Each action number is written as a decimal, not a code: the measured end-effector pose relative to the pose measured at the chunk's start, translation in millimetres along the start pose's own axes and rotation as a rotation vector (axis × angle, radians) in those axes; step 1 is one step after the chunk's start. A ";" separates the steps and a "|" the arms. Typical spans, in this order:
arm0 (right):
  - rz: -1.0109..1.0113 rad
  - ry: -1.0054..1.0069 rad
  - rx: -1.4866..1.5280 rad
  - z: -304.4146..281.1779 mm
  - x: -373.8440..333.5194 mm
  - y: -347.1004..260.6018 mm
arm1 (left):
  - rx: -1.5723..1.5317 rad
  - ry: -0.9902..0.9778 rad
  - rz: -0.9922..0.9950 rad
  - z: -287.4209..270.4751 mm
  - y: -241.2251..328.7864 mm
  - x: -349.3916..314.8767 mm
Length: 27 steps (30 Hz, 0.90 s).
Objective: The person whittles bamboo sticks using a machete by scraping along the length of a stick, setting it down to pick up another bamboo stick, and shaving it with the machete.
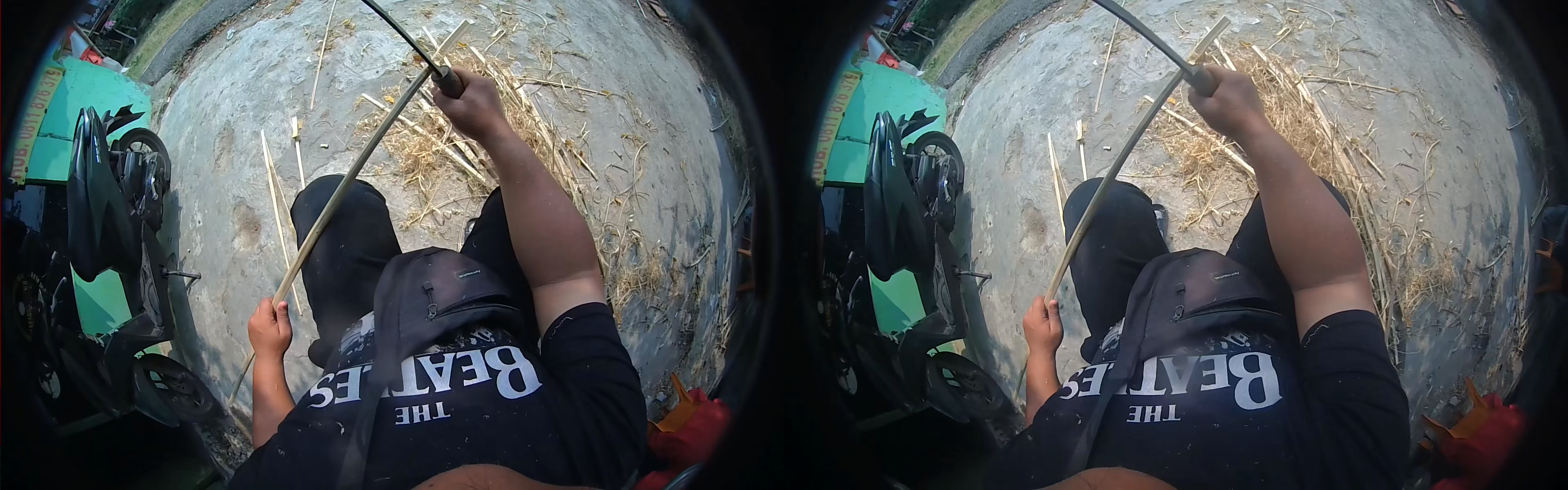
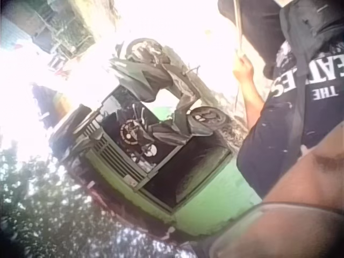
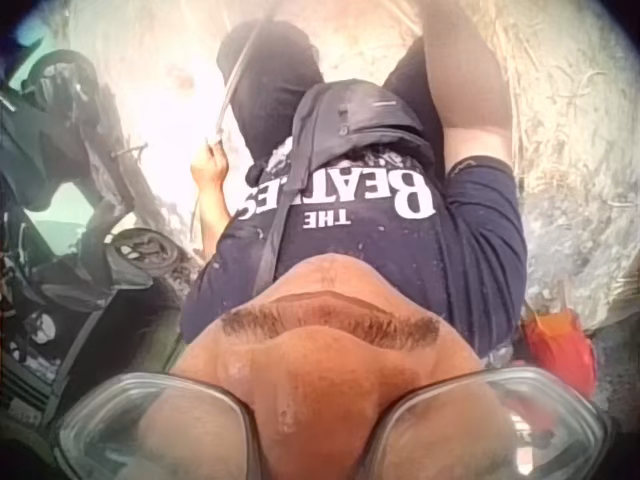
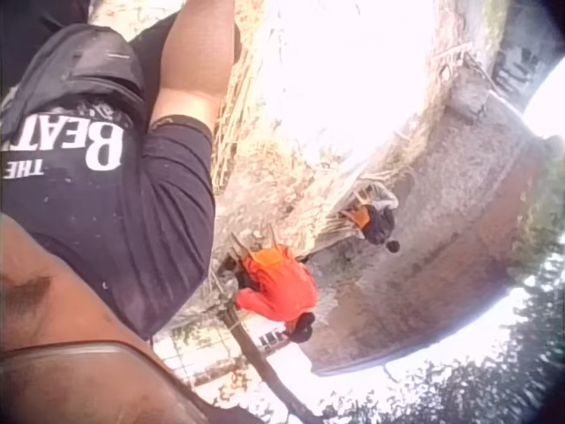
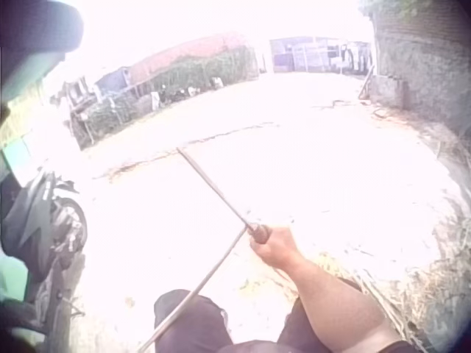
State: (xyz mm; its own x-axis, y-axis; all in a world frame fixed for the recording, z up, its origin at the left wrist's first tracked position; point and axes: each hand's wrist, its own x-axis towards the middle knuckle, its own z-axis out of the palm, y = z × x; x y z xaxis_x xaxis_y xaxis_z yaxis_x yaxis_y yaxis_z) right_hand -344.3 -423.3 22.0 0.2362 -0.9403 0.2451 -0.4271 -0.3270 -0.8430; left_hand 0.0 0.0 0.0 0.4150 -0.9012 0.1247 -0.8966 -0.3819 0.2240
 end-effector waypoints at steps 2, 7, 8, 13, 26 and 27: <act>-0.148 0.040 -0.228 -4.0 1.4 1.8 | -0.092 -0.086 0.031 -14.7 1.6 -0.7; -0.286 0.055 -0.336 1.3 -0.7 10.5 | -0.195 -0.211 -0.043 -36.1 -12.6 -18.5; -0.270 0.043 -0.302 2.8 2.2 11.0 | -0.246 -0.224 -0.068 -37.4 -16.1 -18.4; -0.177 0.019 -0.150 -2.5 6.2 7.8 | -0.374 -0.260 -0.154 -36.6 -20.1 -29.4; -0.578 -0.199 -0.330 31.8 -38.5 -36.4 | -0.495 -0.306 -0.108 -20.4 89.6 18.5; -0.576 -0.280 -0.401 30.9 -43.3 -42.3 | -0.502 -0.300 -0.100 -16.3 93.8 22.3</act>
State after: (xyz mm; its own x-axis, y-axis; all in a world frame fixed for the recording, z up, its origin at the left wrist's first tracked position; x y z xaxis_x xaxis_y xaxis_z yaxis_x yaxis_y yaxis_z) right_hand -309.5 -365.8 32.3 0.7084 -0.5688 0.4179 -0.4416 -0.8190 -0.3662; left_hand -72.4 -52.6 39.6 0.3664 -0.9123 -0.1830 -0.6424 -0.3903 0.6595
